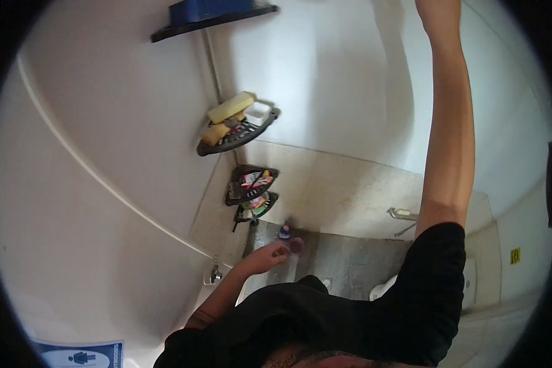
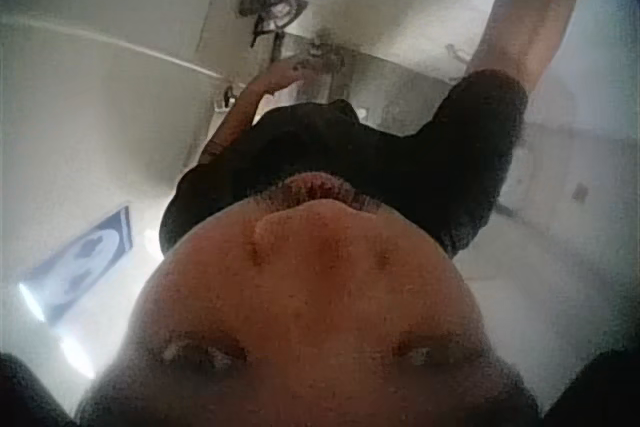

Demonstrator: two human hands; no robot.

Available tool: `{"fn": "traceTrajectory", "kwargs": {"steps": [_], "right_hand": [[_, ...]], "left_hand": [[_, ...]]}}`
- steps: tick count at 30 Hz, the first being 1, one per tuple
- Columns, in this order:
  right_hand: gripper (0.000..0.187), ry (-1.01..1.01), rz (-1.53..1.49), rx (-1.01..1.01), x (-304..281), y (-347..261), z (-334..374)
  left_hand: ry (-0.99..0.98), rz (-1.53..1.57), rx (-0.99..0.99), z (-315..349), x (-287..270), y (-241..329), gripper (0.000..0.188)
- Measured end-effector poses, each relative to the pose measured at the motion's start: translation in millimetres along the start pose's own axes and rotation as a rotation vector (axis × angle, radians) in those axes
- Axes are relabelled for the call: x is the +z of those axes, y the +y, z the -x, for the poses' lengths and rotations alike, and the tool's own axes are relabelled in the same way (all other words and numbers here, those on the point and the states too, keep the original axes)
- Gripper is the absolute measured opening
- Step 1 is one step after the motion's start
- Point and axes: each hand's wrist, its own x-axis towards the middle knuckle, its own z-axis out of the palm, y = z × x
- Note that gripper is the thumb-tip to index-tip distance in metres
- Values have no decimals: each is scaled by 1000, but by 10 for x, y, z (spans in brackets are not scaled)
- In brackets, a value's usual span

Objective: The person takes a sponge and a scoop from a bathroom shelf, wets the sponge under a faucet while holding it in the scoop, and then wrings the sponge out by hand.

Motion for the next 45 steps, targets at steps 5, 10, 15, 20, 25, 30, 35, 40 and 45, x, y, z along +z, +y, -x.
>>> {"fn": "traceTrajectory", "kwargs": {"steps": [5,10,15,20,25,30,35,40,45], "right_hand": [[28,-152,301,172,-1074,-496,1406],[40,-399,456,175,-1863,-1106,3278],[46,-388,180,520,-1974,-1746,4652],[38,-693,-51,698,-2038,-2135,4966],[31,-710,294,602,-1362,-1493,4585],[27,-956,422,509,-699,-1223,4608],[22,-1004,302,363,-521,-1344,4756],[17,-915,4,519,-456,-1319,4542],[16,-787,-102,641,-520,-1097,4151]], "left_hand": [[-128,318,67,-489,-155,812,43],[-128,893,490,-751,125,2158,64],[-77,1374,122,-822,419,2091,53],[165,1314,-104,-672,505,1279,37],[290,997,-222,-303,429,863,34],[401,896,-241,-102,495,859,29],[485,862,-298,107,385,703,29],[537,961,-361,154,288,474,32],[472,999,-374,188,390,345,30]]}}
